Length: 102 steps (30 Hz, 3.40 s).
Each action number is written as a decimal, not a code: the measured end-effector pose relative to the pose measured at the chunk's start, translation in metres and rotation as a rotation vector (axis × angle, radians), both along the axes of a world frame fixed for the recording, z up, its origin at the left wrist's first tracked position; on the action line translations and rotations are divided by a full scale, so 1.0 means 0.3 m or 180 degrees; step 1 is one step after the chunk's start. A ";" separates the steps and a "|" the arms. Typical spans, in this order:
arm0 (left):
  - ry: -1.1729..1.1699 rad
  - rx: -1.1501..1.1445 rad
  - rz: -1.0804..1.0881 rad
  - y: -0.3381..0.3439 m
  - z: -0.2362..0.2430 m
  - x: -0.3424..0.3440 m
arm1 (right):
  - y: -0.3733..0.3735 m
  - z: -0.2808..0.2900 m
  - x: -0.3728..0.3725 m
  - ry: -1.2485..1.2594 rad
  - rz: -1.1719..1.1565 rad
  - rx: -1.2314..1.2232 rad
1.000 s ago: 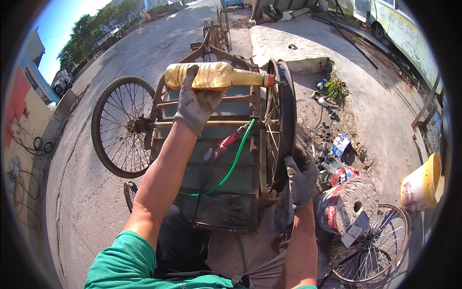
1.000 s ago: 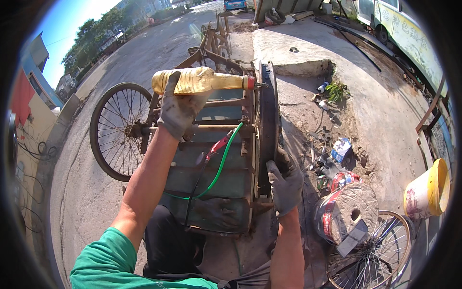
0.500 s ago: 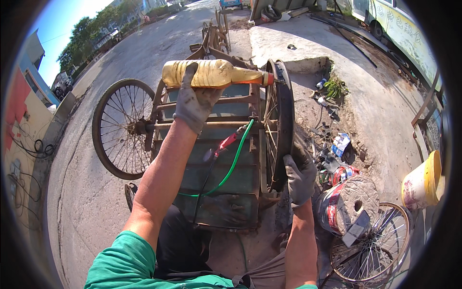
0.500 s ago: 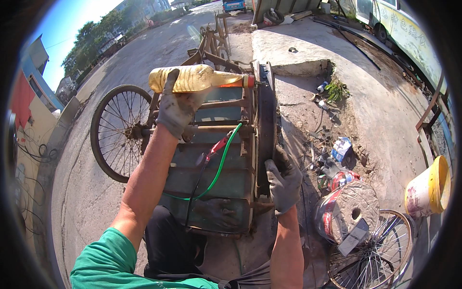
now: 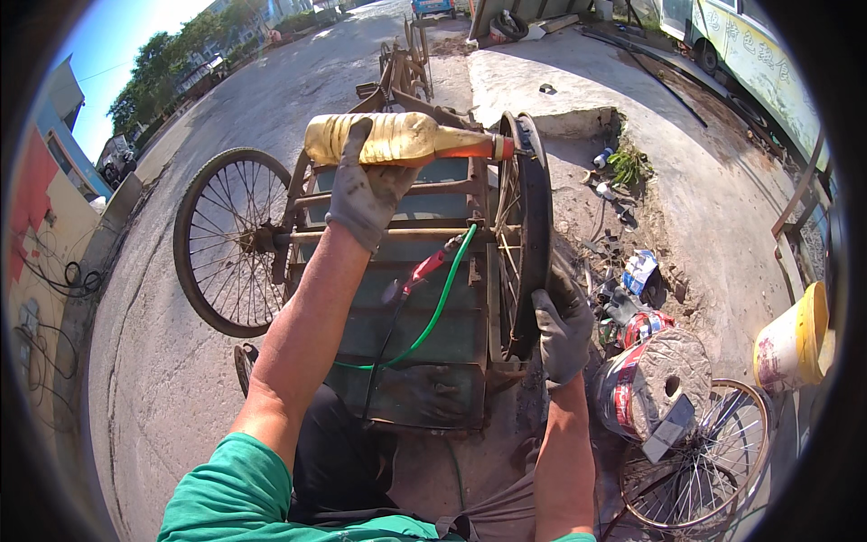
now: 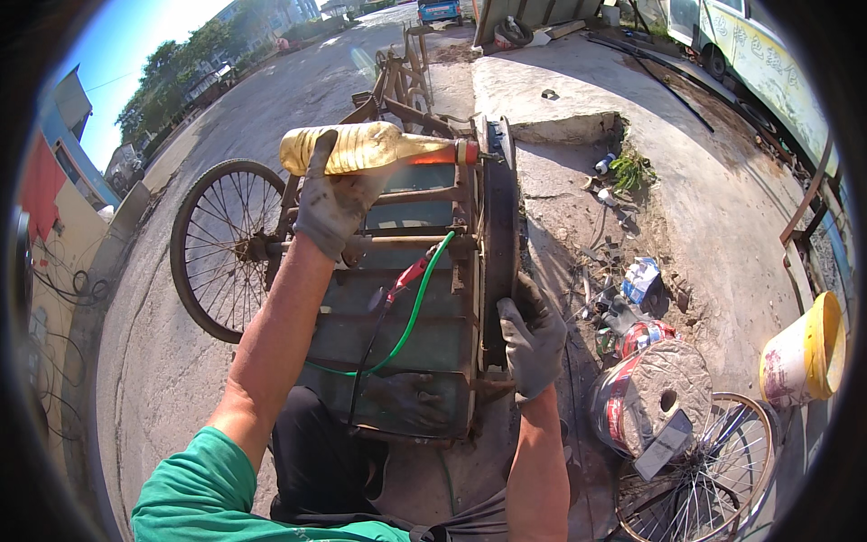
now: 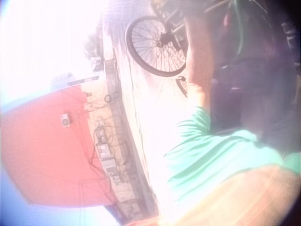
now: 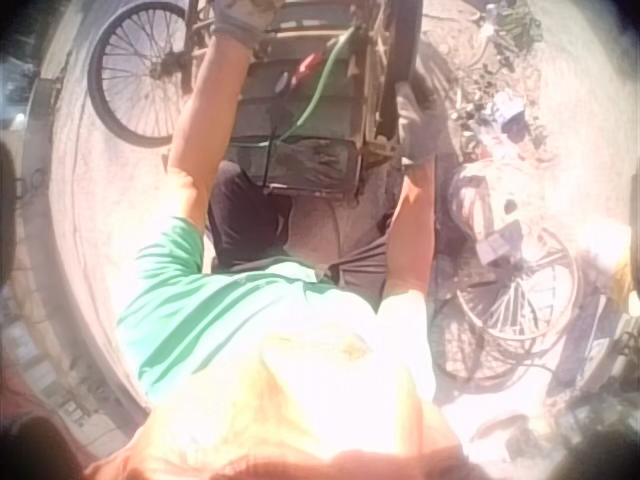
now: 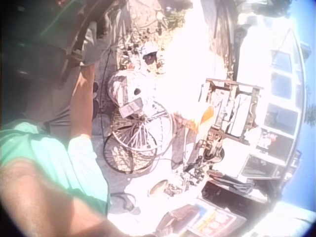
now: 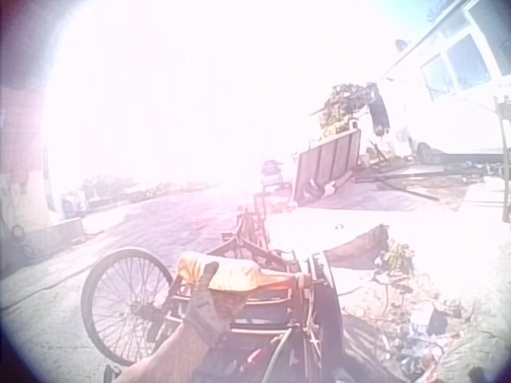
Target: The person puts on gloves and then pours oil from a plastic bottle onto the rim of a cart wheel. The person holds the bottle steadily and rotates the wheel to distribute the oil along the rim.
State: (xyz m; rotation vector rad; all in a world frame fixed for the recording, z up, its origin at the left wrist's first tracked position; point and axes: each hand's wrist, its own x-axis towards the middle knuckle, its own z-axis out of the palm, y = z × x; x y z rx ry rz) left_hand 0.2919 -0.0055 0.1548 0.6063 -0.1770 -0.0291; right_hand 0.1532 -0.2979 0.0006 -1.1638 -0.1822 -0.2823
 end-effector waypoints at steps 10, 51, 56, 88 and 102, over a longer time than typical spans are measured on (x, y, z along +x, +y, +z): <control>0.0106 0.0001 0.0201 -0.016 0.019 -0.002 | -0.008 0.024 -0.004 -0.0055 -0.0018 -0.0295; 0.1333 -0.1073 -0.0372 -0.161 -0.503 -0.513 | -0.025 0.111 -0.030 -0.0836 -0.0328 -0.0440; 0.1240 -0.0839 -0.0095 -0.187 -0.484 -0.533 | -0.016 0.102 -0.032 -0.0631 -0.0622 -0.0439; 0.0096 -0.0523 0.0676 -0.130 -0.117 -0.176 | 0.038 0.004 -0.009 0.0496 0.0009 0.0271; -0.0105 -0.0580 0.0340 -0.114 -0.076 0.039 | -0.005 0.028 0.000 -0.0244 0.0190 -0.0542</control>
